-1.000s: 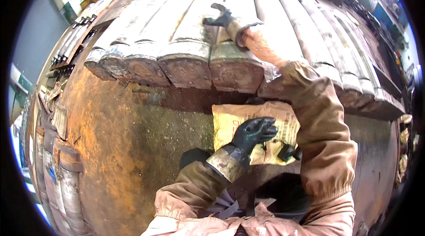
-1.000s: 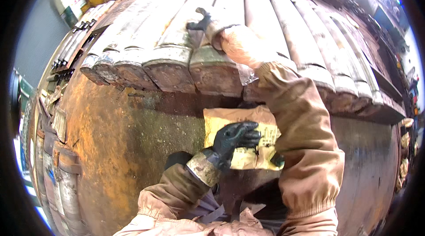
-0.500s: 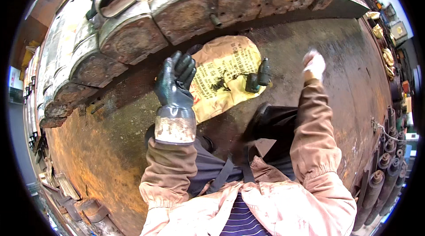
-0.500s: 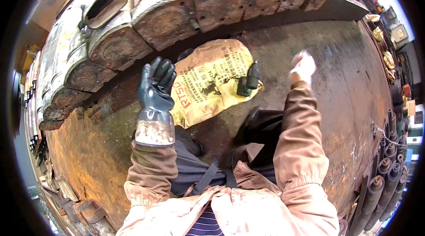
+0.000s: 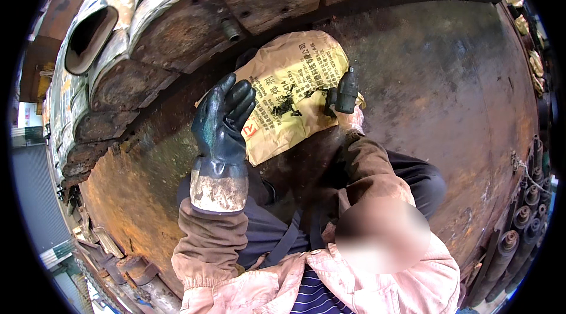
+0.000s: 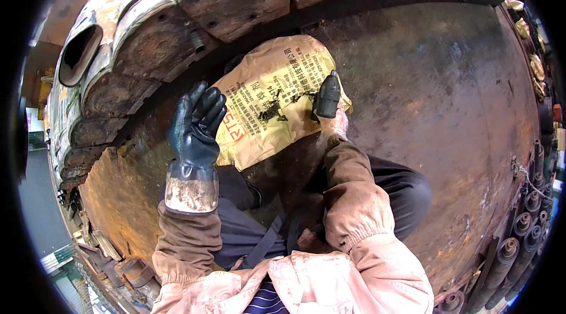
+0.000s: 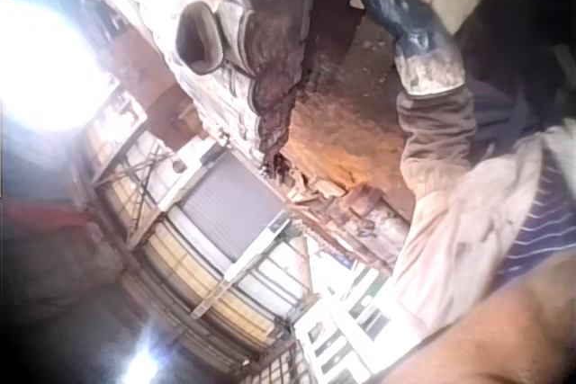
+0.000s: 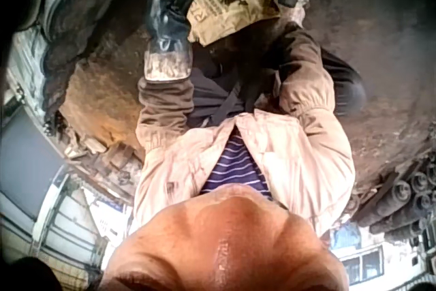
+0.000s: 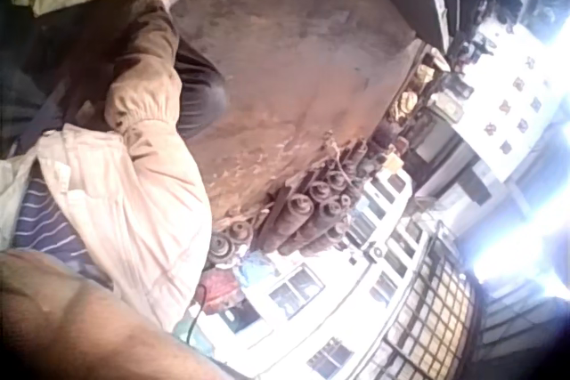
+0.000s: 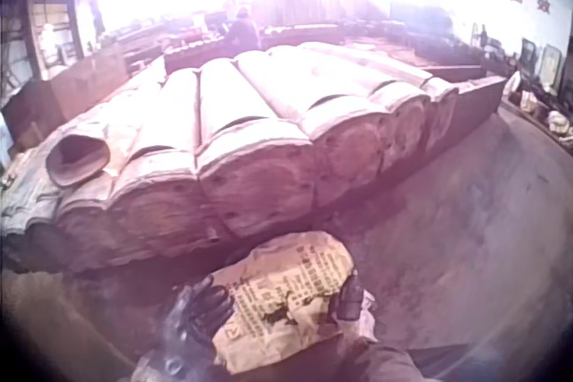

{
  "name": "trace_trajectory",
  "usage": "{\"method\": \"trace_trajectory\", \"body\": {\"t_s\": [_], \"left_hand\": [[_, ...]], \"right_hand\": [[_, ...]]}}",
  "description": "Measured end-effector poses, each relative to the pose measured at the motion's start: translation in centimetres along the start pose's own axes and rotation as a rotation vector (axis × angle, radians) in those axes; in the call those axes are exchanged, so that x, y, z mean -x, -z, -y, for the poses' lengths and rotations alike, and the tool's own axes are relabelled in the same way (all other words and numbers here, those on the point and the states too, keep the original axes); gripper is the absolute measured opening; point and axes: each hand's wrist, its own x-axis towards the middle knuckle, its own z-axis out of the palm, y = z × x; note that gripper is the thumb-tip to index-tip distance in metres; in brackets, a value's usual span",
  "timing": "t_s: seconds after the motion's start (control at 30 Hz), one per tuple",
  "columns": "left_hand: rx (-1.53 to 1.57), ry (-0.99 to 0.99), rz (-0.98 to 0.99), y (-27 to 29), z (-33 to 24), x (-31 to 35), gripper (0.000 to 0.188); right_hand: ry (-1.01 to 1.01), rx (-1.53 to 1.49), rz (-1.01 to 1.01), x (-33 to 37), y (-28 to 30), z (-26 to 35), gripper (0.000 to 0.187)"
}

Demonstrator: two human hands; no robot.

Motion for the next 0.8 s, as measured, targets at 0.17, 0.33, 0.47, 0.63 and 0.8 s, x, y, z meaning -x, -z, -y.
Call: {"method": "trace_trajectory", "body": {"t_s": [0.17, 0.33, 0.47, 0.63, 0.8], "left_hand": [[-0.056, -0.026, 0.01, -0.3, 0.7, -0.4, 0.04], [-0.158, -0.006, 0.035, -0.1, 1.1, -0.3, 0.041], [-0.128, 0.007, 0.009, -0.9, 0.7, 0.2, 0.036], [-0.066, 0.043, -0.005, -0.2, -0.4, 0.2, 0.034], [-0.065, 0.044, 0.073, -0.9, -0.9, -0.4, 0.042]], "right_hand": [[0.027, 0.001, -0.029, -0.9, -1.6, 1.2, 0.06], [0.237, -0.061, -0.332, -2.6, -4.2, 0.0, 0.05], [0.186, -0.279, -0.41, -4.9, -3.1, -0.5, 0.042], [-0.286, -0.982, -0.025, -1.2, 2.9, 6.0, 0.019], [-0.245, -1.278, 0.399, 6.4, 12.3, 14.3, 0.005]]}}
